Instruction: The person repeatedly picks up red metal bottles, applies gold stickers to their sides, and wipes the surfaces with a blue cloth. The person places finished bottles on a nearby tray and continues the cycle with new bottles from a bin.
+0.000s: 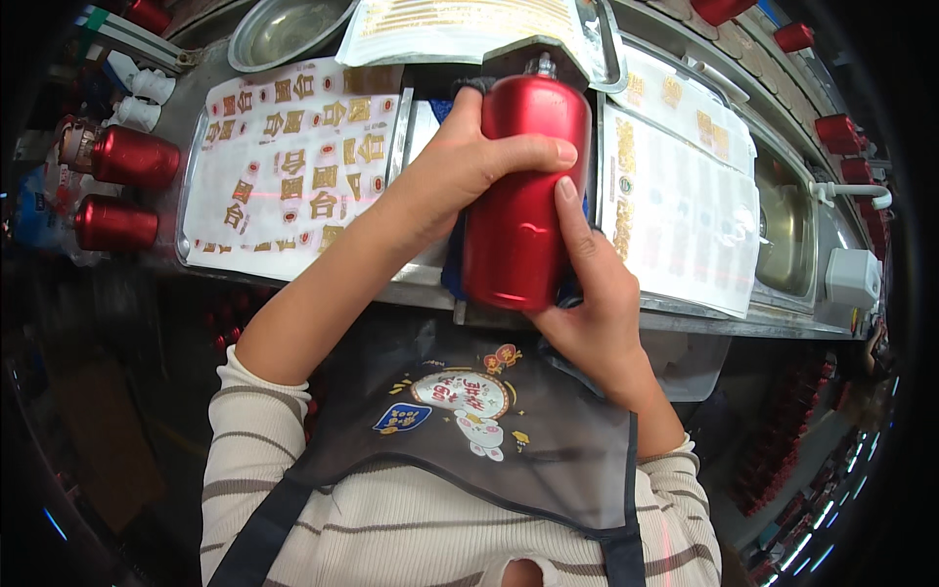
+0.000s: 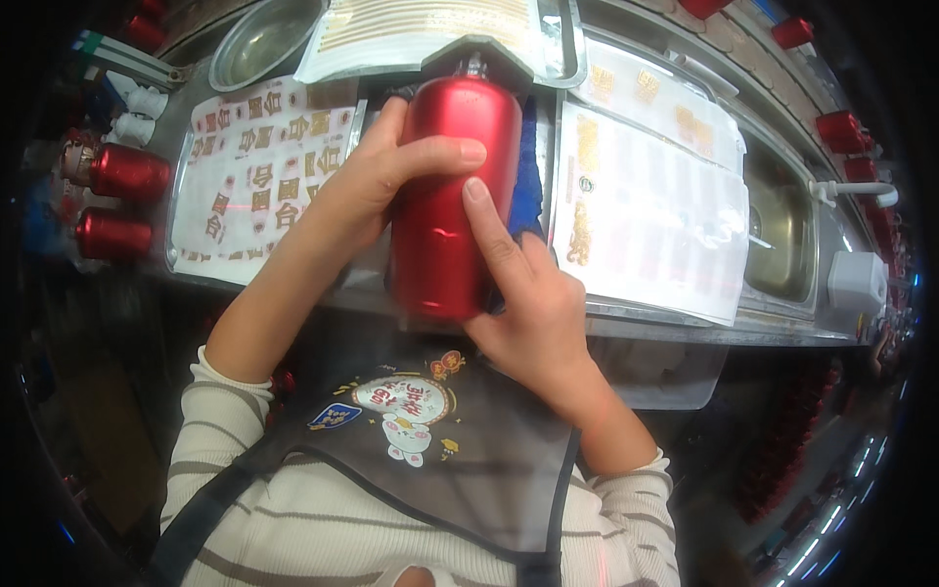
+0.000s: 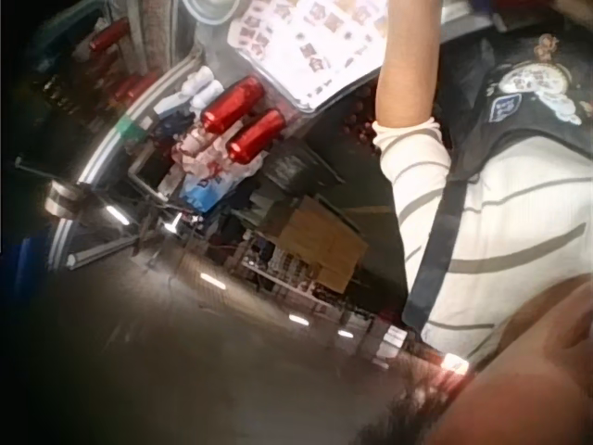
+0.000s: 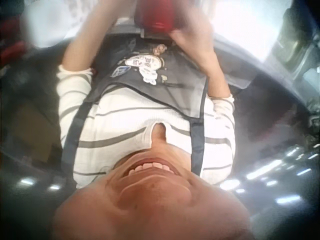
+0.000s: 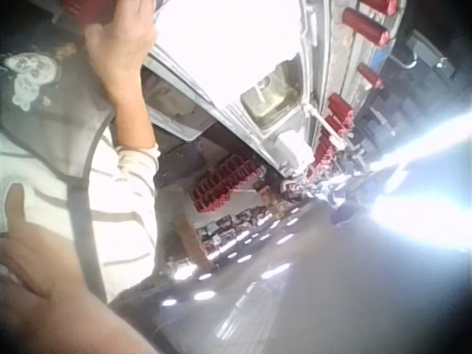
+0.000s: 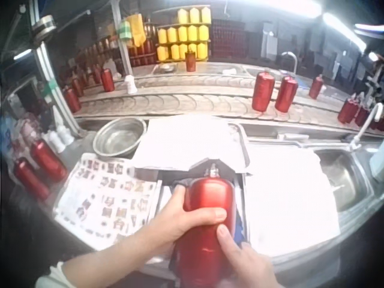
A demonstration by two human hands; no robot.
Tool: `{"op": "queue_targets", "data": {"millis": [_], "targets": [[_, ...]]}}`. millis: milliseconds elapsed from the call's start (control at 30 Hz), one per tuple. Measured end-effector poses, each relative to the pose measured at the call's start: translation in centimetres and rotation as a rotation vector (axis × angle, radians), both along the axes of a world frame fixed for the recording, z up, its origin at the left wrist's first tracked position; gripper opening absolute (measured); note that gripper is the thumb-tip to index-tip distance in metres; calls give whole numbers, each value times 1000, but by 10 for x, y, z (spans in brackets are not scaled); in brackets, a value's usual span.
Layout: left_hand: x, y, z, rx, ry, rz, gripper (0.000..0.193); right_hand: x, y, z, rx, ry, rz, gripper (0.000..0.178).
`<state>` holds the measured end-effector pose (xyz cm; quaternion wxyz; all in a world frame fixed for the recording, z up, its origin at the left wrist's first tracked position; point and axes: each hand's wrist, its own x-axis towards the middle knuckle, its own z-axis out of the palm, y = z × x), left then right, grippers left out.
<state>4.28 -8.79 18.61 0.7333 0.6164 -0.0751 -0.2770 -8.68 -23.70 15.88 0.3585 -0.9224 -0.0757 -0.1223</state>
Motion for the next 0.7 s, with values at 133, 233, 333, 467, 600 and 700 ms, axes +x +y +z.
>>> {"op": "queue_targets", "data": {"millis": [133, 233, 333, 467, 600, 700], "targets": [[17, -3, -20, -24, -74, -64, 87, 8, -7, -16, 91, 37, -40, 100], [2, 2, -19, 113, -73, -2, 68, 3, 3, -15, 225, 106, -156, 102], [-9, 4, -35, 212, -390, 190, 81, 2, -2, -23, 215, 126, -109, 99], [-12, 18, -30, 44, -341, 116, 68, 3, 12, -3, 181, 119, -70, 96], [-5, 24, -28, -135, -176, -29, 75, 0, 13, 1, 234, 114, -55, 99], [2, 37, -20, 159, -252, 74, 67, 4, 3, 12, 226, 255, -26, 101]]}}
